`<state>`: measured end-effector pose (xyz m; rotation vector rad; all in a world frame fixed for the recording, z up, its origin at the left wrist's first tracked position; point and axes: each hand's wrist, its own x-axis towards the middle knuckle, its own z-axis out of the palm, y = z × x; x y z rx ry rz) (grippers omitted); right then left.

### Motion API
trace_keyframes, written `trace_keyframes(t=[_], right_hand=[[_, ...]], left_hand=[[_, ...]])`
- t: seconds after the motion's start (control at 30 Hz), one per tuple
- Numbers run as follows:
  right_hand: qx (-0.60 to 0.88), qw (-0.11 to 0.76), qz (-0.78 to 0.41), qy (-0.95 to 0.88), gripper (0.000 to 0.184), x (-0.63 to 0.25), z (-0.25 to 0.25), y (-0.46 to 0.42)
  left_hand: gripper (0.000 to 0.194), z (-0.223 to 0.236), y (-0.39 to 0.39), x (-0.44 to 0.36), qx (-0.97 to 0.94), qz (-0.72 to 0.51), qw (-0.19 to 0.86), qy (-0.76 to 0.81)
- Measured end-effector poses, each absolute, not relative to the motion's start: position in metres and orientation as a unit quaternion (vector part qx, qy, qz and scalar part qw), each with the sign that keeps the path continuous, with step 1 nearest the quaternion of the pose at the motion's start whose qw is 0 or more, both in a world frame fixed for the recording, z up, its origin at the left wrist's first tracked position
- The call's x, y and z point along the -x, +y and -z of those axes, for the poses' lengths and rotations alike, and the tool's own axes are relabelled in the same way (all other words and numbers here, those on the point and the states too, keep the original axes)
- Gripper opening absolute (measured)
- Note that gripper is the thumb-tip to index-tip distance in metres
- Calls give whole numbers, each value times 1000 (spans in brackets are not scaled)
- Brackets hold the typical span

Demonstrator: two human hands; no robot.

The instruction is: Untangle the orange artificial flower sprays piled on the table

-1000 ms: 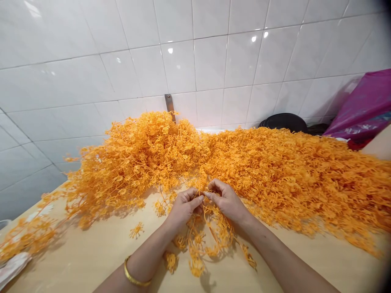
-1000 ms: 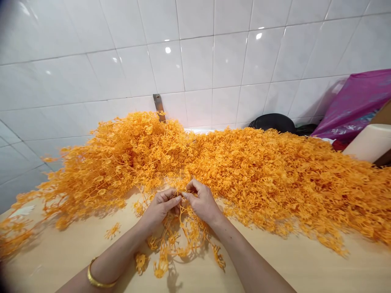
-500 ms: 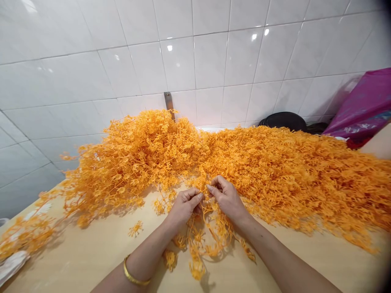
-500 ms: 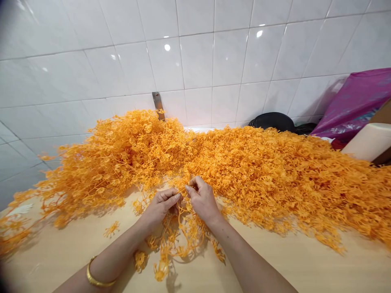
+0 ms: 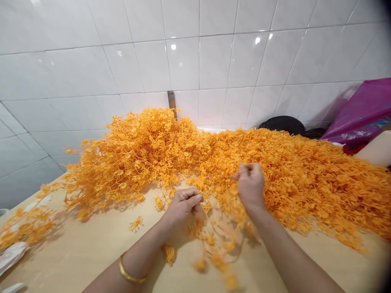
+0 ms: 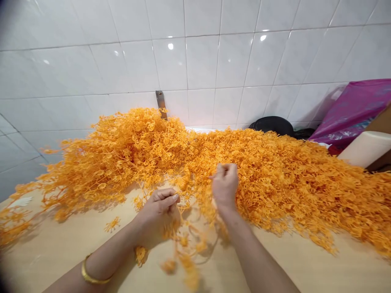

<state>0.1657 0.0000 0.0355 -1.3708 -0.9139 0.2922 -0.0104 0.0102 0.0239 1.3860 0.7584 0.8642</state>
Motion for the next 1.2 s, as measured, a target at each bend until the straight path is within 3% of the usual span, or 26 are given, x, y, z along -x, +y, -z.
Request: trace_keyframes(t=[0.13,0.3,0.53,0.7,0.8,0.97,1.1,1.2], right_hand=[[636,650,-46,-414,16,-192,-43,0],[628,611,-36,-481,17,-185,-50,8],[518,808,-165,-226,10,-222,-65,26],[502,818,-167,-225,15,-225,-69,13],[490,765,-157,-387,20,-189,-72,0],[522,541,-114,-650,23,-124,-66,-16],[571,401,-68,-713,28,-105,-46,-12],[609,351,-14,-711,22,-104,-35,-8]], left_hand=[[18,-25,23,31,-533,-390,657,364],[13,-47,36,29,-359,-373,797,312],[9,-42,35,27,-255,-394,842,266],[9,-31,40,35,-210,-446,825,277],[20,-28,39,30,-217,-433,839,248],[31,-25,32,19,-238,-420,855,188],[32,-24,27,16,-241,-418,860,167],[33,-24,23,14,-256,-404,861,176]])
